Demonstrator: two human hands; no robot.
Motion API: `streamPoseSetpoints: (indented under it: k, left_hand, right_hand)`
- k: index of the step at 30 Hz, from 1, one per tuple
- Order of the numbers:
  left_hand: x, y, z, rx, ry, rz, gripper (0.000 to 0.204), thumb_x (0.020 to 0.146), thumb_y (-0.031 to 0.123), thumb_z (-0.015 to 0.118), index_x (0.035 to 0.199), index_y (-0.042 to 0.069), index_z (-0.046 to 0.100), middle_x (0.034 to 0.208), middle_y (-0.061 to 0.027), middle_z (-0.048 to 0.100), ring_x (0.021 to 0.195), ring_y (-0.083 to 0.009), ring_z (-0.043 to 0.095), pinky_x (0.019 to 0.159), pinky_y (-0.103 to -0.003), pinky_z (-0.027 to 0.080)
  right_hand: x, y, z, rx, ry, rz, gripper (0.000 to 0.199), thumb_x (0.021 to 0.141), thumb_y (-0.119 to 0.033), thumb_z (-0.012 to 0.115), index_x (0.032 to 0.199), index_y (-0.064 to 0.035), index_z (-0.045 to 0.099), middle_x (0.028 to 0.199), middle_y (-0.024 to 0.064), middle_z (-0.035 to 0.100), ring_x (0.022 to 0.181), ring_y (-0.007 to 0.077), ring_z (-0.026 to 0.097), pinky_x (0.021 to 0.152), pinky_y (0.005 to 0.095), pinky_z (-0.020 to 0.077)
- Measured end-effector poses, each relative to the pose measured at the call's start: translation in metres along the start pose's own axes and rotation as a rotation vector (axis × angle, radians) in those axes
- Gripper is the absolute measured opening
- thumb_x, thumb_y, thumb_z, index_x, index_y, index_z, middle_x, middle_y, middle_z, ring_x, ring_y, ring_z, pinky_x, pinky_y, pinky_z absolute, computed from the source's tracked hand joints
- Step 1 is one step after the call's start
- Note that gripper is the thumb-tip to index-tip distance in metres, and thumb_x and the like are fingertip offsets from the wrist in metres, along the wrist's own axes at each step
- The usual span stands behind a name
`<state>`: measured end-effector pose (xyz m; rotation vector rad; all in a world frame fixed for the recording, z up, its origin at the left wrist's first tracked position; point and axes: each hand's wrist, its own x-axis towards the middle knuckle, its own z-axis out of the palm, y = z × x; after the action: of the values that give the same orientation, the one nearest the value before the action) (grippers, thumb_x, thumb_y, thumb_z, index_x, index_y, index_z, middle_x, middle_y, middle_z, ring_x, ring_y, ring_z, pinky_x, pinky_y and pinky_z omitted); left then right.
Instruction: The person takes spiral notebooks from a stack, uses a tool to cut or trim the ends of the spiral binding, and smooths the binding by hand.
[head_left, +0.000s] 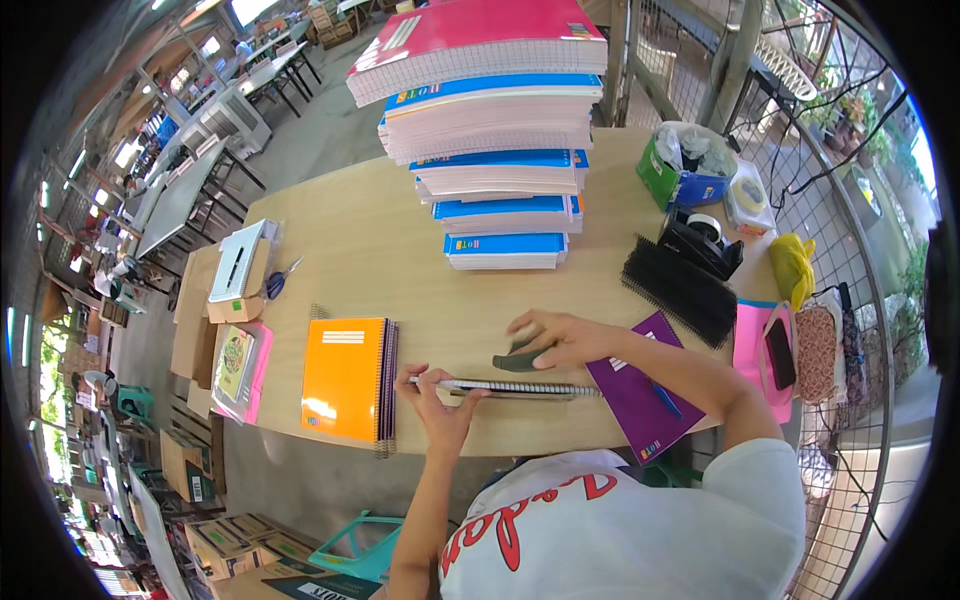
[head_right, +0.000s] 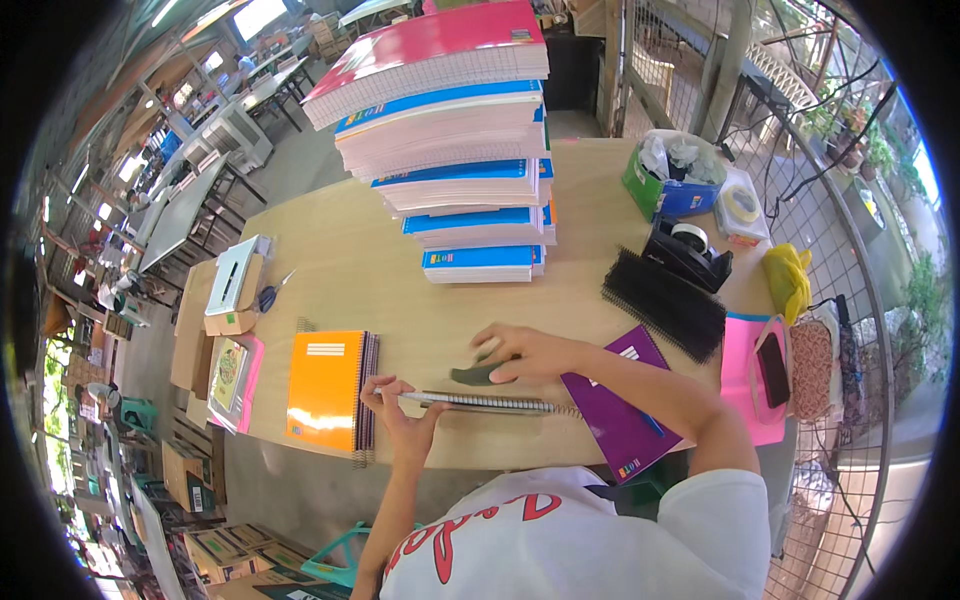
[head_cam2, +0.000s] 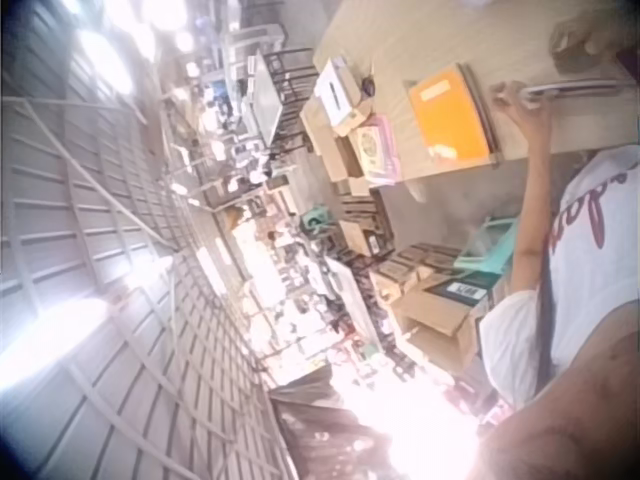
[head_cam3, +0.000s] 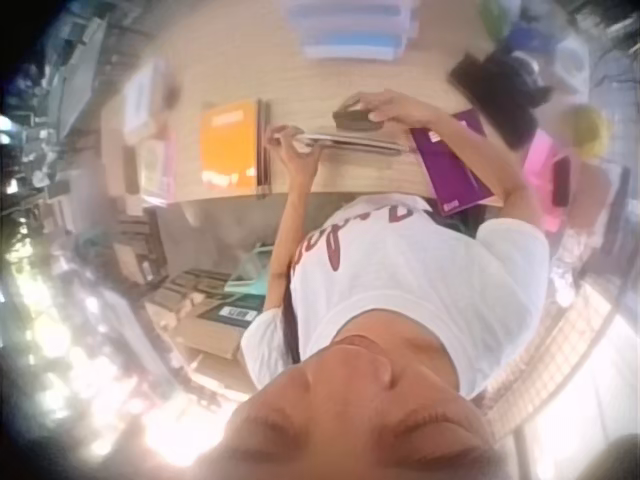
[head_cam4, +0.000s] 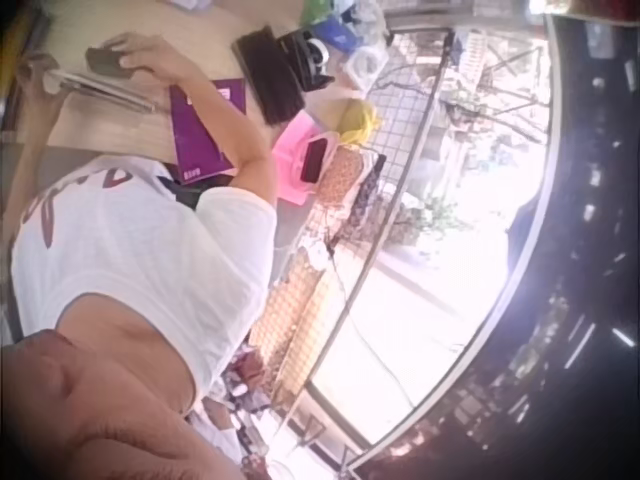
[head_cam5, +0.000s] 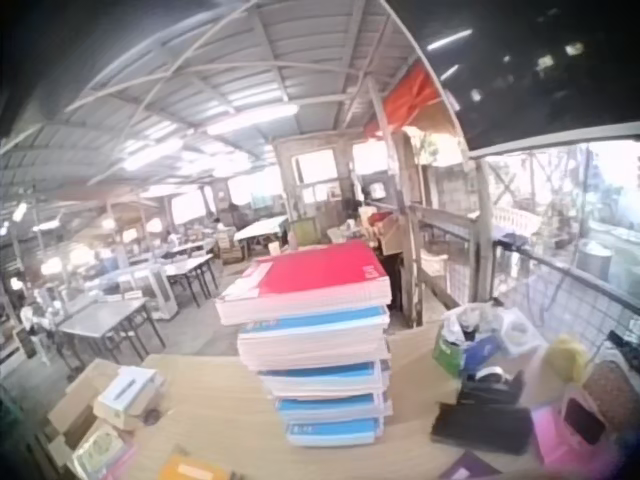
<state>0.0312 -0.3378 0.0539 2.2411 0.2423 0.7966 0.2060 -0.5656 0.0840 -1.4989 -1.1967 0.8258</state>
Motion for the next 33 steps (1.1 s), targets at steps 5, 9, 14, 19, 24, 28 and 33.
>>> streamPoseSetpoints:
  k: [5, 9, 14, 19, 24, 28, 33]
  left_hand:
    - [0.002, 0.003, -0.003, 0.010, -0.042, 0.023, 0.063, 0.061, 0.033, 0.094, 0.100, 0.008, 0.051, 0.120, -0.0181, 0.034, 0.114, -0.0349, 0.036, 0.098, -0.047, 0.036]
    - [-0.001, -0.001, -0.006, 0.016, -0.027, 0.040, 0.062, 0.059, 0.027, 0.094, 0.098, 0.008, 0.050, 0.118, -0.0180, 0.038, 0.112, -0.0339, 0.039, 0.095, -0.047, 0.037]
    - [-0.002, -0.004, -0.008, -0.035, -0.033, 0.035, 0.061, 0.059, 0.024, 0.094, 0.099, 0.009, 0.051, 0.119, -0.0185, 0.038, 0.115, -0.0345, 0.038, 0.096, -0.048, 0.037]
    - [-0.002, -0.004, -0.008, -0.036, -0.074, 0.015, 0.062, 0.061, 0.019, 0.093, 0.104, 0.009, 0.050, 0.121, -0.0188, 0.035, 0.117, -0.0355, 0.037, 0.098, -0.048, 0.036]
    - [0.000, -0.011, -0.014, -0.002, -0.050, 0.033, 0.061, 0.069, 0.017, 0.090, 0.112, 0.010, 0.047, 0.129, -0.0146, 0.035, 0.120, -0.0315, 0.040, 0.100, -0.046, 0.037]
    - [-0.003, -0.040, -0.018, -0.702, 0.031, -0.154, 0.056, 0.084, 0.006, 0.076, 0.127, 0.007, 0.040, 0.124, -0.0105, 0.046, 0.123, -0.0220, 0.048, 0.107, -0.039, 0.041]
    - [0.001, -0.070, -0.024, -0.742, -0.118, -0.288, 0.043, 0.087, -0.003, 0.069, 0.122, 0.004, 0.045, 0.113, -0.0092, 0.055, 0.113, -0.0228, 0.058, 0.101, -0.037, 0.046]
  right_hand:
    - [0.015, -0.005, 0.006, -0.075, -0.087, -0.020, 0.039, 0.091, -0.028, 0.065, 0.124, -0.0095, 0.069, 0.140, 0.0162, 0.046, 0.128, 0.0288, 0.046, 0.108, 0.0401, 0.0367]
    - [0.026, -0.017, 0.017, -0.158, -0.182, -0.050, 0.039, 0.091, -0.028, 0.065, 0.124, -0.0074, 0.069, 0.141, 0.0169, 0.045, 0.128, 0.0288, 0.046, 0.108, 0.0405, 0.0369]
    - [0.038, -0.012, 0.019, -0.056, -0.108, -0.034, 0.038, 0.091, -0.028, 0.065, 0.125, -0.0102, 0.069, 0.140, 0.0174, 0.045, 0.128, 0.0300, 0.046, 0.108, 0.0418, 0.0368]
    - [0.047, -0.005, 0.019, 0.054, -0.053, -0.007, 0.038, 0.091, -0.027, 0.065, 0.126, -0.0140, 0.069, 0.140, 0.0165, 0.045, 0.128, 0.0305, 0.046, 0.109, 0.0415, 0.0369]
    - [0.057, -0.010, 0.020, 0.083, -0.054, 0.061, 0.039, 0.090, -0.028, 0.065, 0.126, -0.0139, 0.069, 0.140, 0.0176, 0.044, 0.128, 0.0315, 0.046, 0.109, 0.0414, 0.0364]
    - [0.065, -0.009, 0.031, -0.257, -0.127, -0.015, 0.039, 0.090, -0.028, 0.065, 0.125, -0.0110, 0.069, 0.141, 0.0179, 0.044, 0.128, 0.0311, 0.046, 0.108, 0.0413, 0.0374]
    - [0.076, -0.012, 0.036, -0.226, -0.145, -0.073, 0.039, 0.091, -0.031, 0.065, 0.125, -0.0120, 0.069, 0.140, 0.0189, 0.044, 0.128, 0.0314, 0.046, 0.107, 0.0411, 0.0378]
